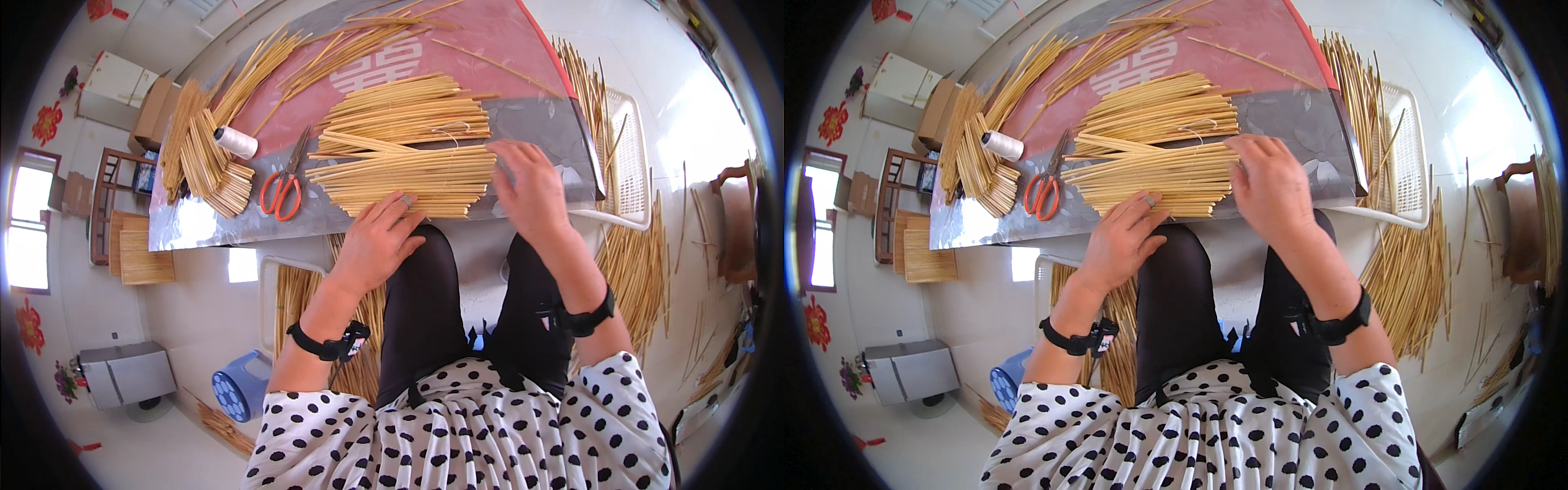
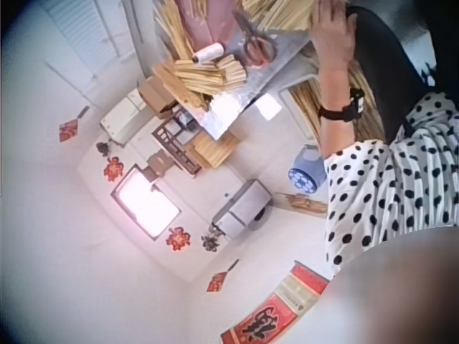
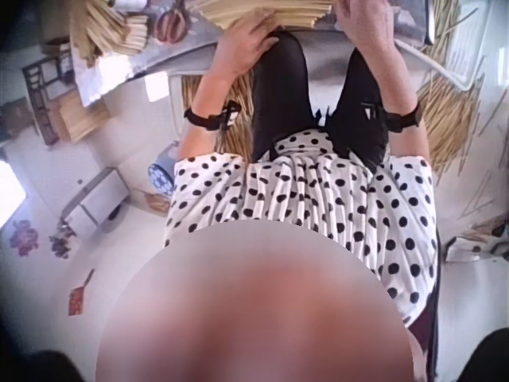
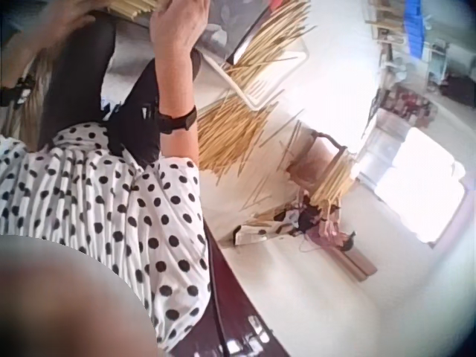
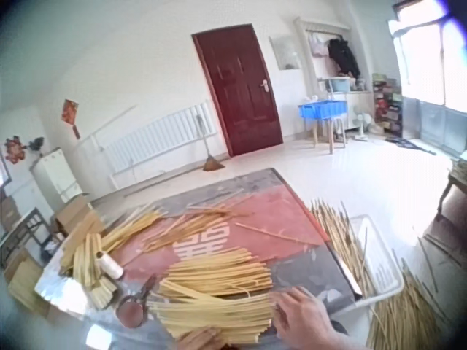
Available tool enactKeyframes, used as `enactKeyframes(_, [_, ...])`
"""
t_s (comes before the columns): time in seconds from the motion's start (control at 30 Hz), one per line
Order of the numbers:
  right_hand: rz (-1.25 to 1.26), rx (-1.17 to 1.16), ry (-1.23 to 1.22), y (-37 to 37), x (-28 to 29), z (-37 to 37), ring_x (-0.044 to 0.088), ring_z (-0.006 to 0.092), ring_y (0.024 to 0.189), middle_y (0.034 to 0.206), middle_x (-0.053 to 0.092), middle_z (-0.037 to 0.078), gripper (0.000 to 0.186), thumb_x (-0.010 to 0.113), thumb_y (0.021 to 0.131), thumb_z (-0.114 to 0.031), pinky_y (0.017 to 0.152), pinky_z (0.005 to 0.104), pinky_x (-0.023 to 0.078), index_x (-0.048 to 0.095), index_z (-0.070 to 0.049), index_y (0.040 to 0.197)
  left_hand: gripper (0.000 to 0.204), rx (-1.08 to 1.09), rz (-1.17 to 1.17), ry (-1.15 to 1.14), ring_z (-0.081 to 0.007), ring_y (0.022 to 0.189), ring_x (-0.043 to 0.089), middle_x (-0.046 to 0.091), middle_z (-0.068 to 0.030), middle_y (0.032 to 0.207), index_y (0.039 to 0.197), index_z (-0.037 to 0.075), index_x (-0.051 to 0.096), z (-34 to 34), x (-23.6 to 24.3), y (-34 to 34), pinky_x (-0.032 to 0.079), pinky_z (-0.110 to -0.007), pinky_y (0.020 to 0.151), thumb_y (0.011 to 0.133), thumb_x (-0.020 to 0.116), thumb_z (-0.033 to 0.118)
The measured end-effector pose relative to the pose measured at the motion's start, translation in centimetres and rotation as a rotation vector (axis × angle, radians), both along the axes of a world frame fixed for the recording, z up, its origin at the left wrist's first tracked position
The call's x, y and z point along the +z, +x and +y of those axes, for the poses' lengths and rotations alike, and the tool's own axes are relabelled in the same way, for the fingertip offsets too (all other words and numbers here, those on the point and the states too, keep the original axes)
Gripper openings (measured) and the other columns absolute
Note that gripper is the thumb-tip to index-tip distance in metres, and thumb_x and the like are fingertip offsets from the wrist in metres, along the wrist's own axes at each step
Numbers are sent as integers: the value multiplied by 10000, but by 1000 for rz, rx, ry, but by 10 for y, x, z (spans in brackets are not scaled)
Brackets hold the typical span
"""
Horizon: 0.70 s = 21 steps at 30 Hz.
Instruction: The person is weaving or binding long dried stalks or straw together using thread and a needle.
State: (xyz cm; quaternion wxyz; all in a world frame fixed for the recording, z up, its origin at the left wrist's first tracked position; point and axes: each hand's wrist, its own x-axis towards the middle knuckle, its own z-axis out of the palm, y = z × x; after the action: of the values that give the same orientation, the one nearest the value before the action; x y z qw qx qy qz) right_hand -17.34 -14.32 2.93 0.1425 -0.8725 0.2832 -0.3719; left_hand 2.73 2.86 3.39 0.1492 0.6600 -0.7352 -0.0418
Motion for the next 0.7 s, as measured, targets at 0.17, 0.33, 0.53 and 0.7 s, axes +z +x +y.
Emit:
enactKeyframes(0.17, [165,78,108,4,-10,27,597,331,1096,1120,668,112,321,696,822,-90,912,468,490,655,-53,1138,385,120,125,-92,-352,1286,535,592,-155,1346,1247,75,654,-21,0,4,454,-444,1045,902,703,239])
enactKeyframes(0.33, [107,5,248,4,-1,26,639,348,991,1023,691,131,242,694,852,-117,851,454,514,685,-56,1085,486,59,-49,-177,-324,1389,444,525,-132,1447,1350,97,586,-31,-14,10,398,-452,1116,913,694,280])
enactKeyframes(0.53, [177,-116,269,4,-9,-4,653,342,958,973,690,139,209,672,874,-147,833,444,528,706,-56,1060,754,55,-79,61,-298,1497,283,321,-58,1620,1524,156,400,-19,-18,6,279,-526,1190,873,717,365])
enactKeyframes(0.7, [239,-54,231,16,-23,-11,656,322,963,955,686,130,197,664,869,-175,826,440,529,719,-62,1021,794,39,-110,73,-317,1511,248,284,-66,1639,1533,177,396,-15,-20,7,236,-570,1192,862,674,498])
